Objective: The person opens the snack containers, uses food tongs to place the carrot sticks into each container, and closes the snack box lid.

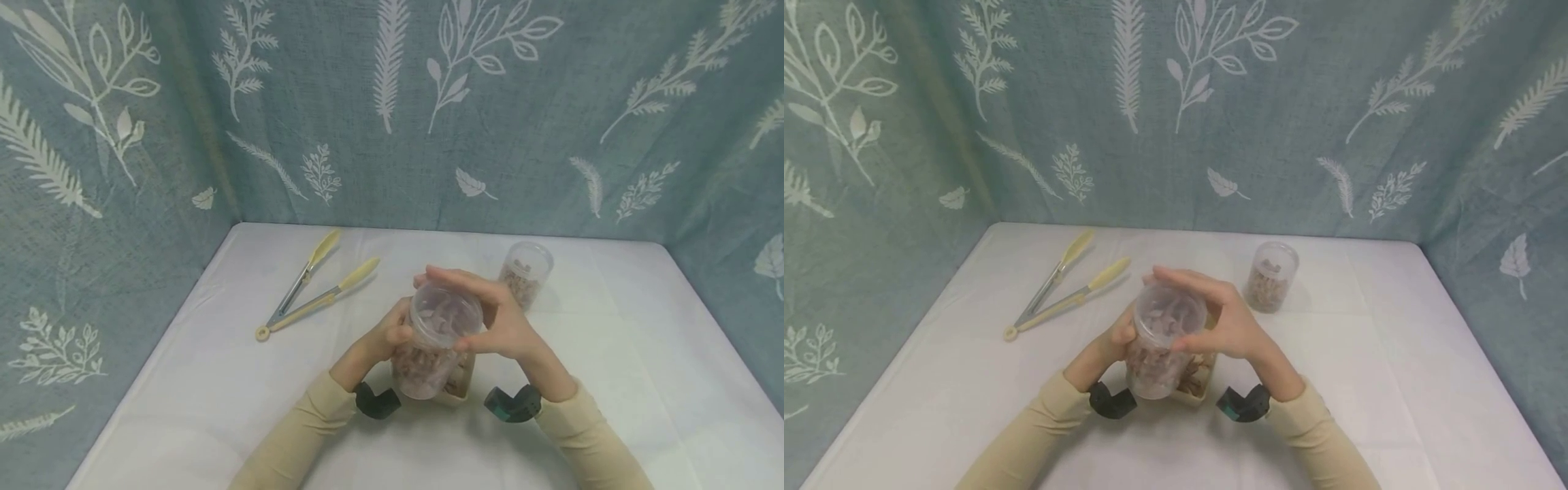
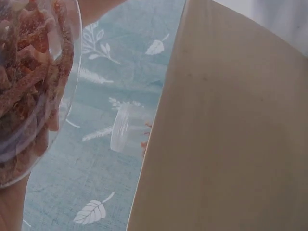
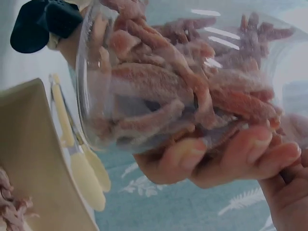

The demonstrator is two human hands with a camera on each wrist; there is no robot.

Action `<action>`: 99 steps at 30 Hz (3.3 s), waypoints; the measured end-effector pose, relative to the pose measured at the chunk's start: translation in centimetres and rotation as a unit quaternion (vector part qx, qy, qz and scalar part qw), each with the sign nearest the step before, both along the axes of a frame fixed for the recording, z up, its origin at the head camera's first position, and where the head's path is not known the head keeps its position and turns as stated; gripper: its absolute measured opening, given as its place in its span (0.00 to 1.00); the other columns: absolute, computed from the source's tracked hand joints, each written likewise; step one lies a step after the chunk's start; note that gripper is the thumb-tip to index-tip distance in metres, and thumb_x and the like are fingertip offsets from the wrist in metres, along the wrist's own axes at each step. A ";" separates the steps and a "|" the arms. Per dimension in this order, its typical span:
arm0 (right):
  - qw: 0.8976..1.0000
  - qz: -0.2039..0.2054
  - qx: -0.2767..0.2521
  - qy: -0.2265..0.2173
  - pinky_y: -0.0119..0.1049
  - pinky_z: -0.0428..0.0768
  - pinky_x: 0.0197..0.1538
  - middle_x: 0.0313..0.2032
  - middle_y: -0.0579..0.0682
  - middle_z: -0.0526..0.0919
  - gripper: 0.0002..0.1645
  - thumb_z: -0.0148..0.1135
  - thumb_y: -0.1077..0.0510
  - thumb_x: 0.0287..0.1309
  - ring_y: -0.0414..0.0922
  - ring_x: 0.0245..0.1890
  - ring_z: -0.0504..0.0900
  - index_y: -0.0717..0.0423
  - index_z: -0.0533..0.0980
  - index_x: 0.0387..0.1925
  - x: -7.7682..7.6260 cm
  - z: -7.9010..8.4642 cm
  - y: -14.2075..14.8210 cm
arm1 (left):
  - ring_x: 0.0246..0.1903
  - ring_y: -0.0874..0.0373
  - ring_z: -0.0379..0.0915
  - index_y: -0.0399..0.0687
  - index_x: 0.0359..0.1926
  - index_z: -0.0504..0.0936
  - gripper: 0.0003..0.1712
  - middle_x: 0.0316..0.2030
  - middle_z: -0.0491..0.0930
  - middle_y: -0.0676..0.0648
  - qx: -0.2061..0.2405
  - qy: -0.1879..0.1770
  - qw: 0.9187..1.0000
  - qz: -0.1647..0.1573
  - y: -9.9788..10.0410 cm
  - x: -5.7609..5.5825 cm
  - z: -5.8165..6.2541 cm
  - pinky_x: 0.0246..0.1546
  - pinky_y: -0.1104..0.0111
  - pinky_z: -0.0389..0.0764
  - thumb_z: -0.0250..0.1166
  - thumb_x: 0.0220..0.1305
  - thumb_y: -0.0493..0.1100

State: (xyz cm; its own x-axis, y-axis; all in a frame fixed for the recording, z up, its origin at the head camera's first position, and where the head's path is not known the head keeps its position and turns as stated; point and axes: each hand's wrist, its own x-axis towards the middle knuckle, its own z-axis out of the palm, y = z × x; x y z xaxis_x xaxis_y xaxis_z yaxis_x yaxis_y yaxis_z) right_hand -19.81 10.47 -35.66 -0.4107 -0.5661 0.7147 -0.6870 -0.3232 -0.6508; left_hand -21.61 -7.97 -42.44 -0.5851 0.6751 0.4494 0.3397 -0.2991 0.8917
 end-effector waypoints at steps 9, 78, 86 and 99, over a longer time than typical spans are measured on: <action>1.000 0.000 -0.006 -0.001 0.43 0.62 0.65 0.58 0.55 0.74 0.46 0.66 0.47 0.52 0.51 0.60 0.70 0.73 0.61 0.62 0.0 0.1 0.0 | 0.42 0.64 0.72 0.19 0.53 0.63 0.67 0.41 0.76 0.60 0.001 -0.002 1.000 0.010 -0.1 0.0 -0.1 0.47 0.64 0.74 0.51 0.42 0.83; 0.920 -0.373 0.058 -0.102 0.48 0.64 0.62 0.63 0.48 0.66 0.60 0.78 0.58 0.36 0.45 0.62 0.65 0.43 0.53 0.69 2.5 -0.5 -2.2 | 0.51 0.46 0.64 0.36 0.63 0.55 0.46 0.55 0.63 0.38 -0.023 0.241 0.889 0.388 2.8 2.1 2.0 0.49 0.55 0.72 0.59 0.57 0.63; 0.968 -0.209 0.074 -0.114 0.56 0.48 0.67 0.67 0.53 0.59 0.66 0.73 0.44 0.41 0.47 0.68 0.56 0.44 0.39 0.72 1.5 0.9 0.5 | 0.54 0.48 0.66 0.37 0.63 0.59 0.50 0.56 0.67 0.37 0.001 0.146 0.952 0.268 1.4 1.8 3.1 0.54 0.57 0.70 0.66 0.49 0.65; 0.989 0.051 0.111 -0.085 0.43 0.55 0.68 0.67 0.64 0.56 0.53 0.72 0.54 0.46 0.56 0.69 0.53 0.70 0.52 0.66 0.3 0.6 1.7 | 0.54 0.62 0.66 0.23 0.59 0.57 0.57 0.55 0.69 0.38 0.006 0.067 0.997 0.045 0.7 2.1 2.9 0.55 0.60 0.70 0.69 0.45 0.64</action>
